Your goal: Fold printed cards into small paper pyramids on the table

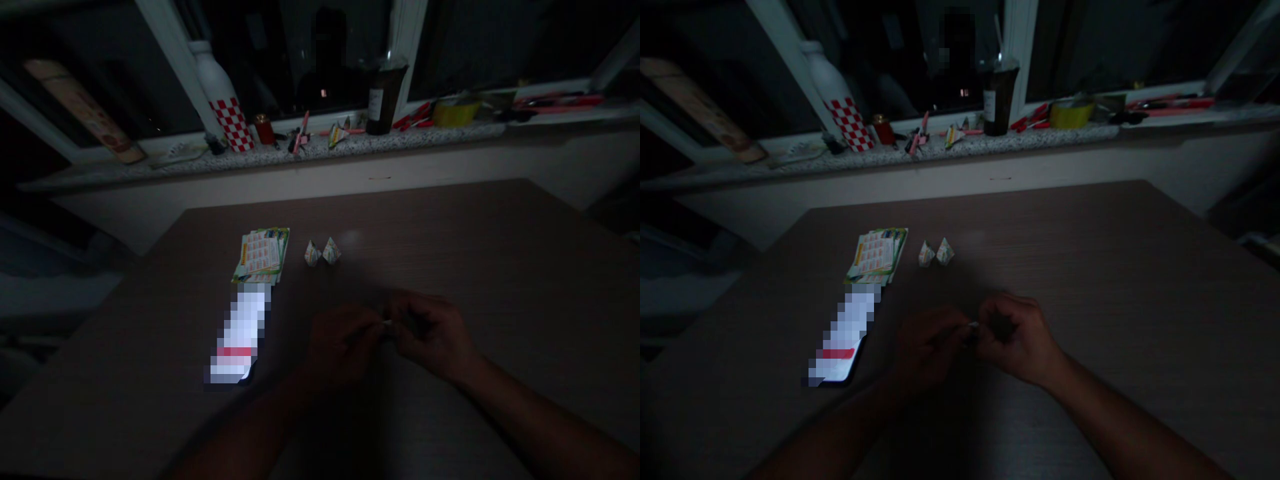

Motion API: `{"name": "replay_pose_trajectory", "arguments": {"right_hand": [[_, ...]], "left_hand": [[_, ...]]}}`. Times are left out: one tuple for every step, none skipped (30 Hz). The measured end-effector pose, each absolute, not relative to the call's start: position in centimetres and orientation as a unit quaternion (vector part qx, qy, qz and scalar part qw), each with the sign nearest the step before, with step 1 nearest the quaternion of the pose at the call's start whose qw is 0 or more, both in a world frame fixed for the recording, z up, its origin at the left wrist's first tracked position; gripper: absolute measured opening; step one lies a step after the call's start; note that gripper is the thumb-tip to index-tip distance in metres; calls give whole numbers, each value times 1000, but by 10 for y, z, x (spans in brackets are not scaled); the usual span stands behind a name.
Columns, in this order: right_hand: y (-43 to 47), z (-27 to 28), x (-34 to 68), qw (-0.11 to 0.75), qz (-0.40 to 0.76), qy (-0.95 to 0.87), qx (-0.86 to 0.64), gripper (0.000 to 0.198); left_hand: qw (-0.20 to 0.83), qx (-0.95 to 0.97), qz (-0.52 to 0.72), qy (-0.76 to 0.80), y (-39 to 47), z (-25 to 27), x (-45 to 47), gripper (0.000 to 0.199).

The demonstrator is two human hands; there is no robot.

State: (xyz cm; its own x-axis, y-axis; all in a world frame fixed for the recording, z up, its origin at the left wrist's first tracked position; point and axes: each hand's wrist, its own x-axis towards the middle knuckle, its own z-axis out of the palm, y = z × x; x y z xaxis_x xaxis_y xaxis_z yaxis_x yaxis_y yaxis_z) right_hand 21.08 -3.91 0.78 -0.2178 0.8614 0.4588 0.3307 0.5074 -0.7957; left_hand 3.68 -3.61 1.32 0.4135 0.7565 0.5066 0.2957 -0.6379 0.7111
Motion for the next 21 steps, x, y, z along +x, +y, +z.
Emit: {"name": "replay_pose_trajectory", "arguments": {"right_hand": [[-39, 8, 211, 470, 280, -727, -416, 7], [-39, 8, 211, 465, 279, -727, -422, 7], [-39, 8, 211, 460, 278, -728, -426, 7], [-39, 8, 211, 457, 277, -729, -428, 7], [-39, 9, 211, 453, 276, -731, -429, 7], [-39, 9, 211, 450, 276, -732, -430, 6], [-38, 10, 210, 447, 277, -732, -433, 6], [-38, 10, 210, 445, 280, -731, -436, 6], [-38, 11, 210, 444, 284, -728, -439, 6], [-37, 11, 210, 443, 289, -726, -440, 7], [-37, 10, 210, 443, 294, -724, -439, 8], [-37, 10, 211, 445, 298, -722, -438, 9], [-37, 9, 212, 449, 302, -720, -435, 9], [-36, 8, 213, 455, 304, -718, -431, 9], [-36, 8, 214, 463, 303, -717, -425, 8], [-35, 7, 216, 471, 298, -718, -417, 8], [-35, 6, 217, 478, 290, -722, -408, 9], [-34, 6, 217, 485, 275, -731, -394, 13], [-33, 5, 218, 491, 256, -742, -378, 19], [-32, 5, 218, 496, 234, -753, -363, 23], [-32, 4, 218, 500, 212, -765, -347, 25]], "left_hand": [[270, 791, 434, 336, -37, 13, 37, 15], [273, 785, 437, 343, -37, 13, 37, 14], [279, 779, 439, 351, -37, 14, 36, 14], [287, 772, 440, 359, -37, 14, 36, 14], [296, 766, 439, 365, -37, 15, 35, 15], [304, 762, 437, 370, -37, 15, 35, 15], [312, 759, 434, 373, -37, 15, 34, 15], [317, 757, 432, 374, -37, 16, 34, 16], [321, 755, 431, 377, -37, 15, 33, 15], [325, 751, 431, 380, -36, 15, 33, 15], [329, 746, 433, 385, -36, 14, 33, 14], [336, 736, 436, 394, -36, 14, 33, 14], [348, 720, 442, 405, -36, 12, 33, 13], [367, 698, 450, 419, -35, 11, 33, 12], [394, 669, 458, 433, -35, 10, 33, 11], [427, 635, 467, 443, -34, 9, 33, 11], [462, 599, 475, 449, -33, 8, 34, 11], [495, 565, 483, 449, -31, 8, 35, 11], [525, 537, 488, 445, -30, 7, 35, 11], [552, 514, 491, 436, -29, 6, 36, 12], [575, 495, 493, 426, -27, 6, 36, 12]]}}
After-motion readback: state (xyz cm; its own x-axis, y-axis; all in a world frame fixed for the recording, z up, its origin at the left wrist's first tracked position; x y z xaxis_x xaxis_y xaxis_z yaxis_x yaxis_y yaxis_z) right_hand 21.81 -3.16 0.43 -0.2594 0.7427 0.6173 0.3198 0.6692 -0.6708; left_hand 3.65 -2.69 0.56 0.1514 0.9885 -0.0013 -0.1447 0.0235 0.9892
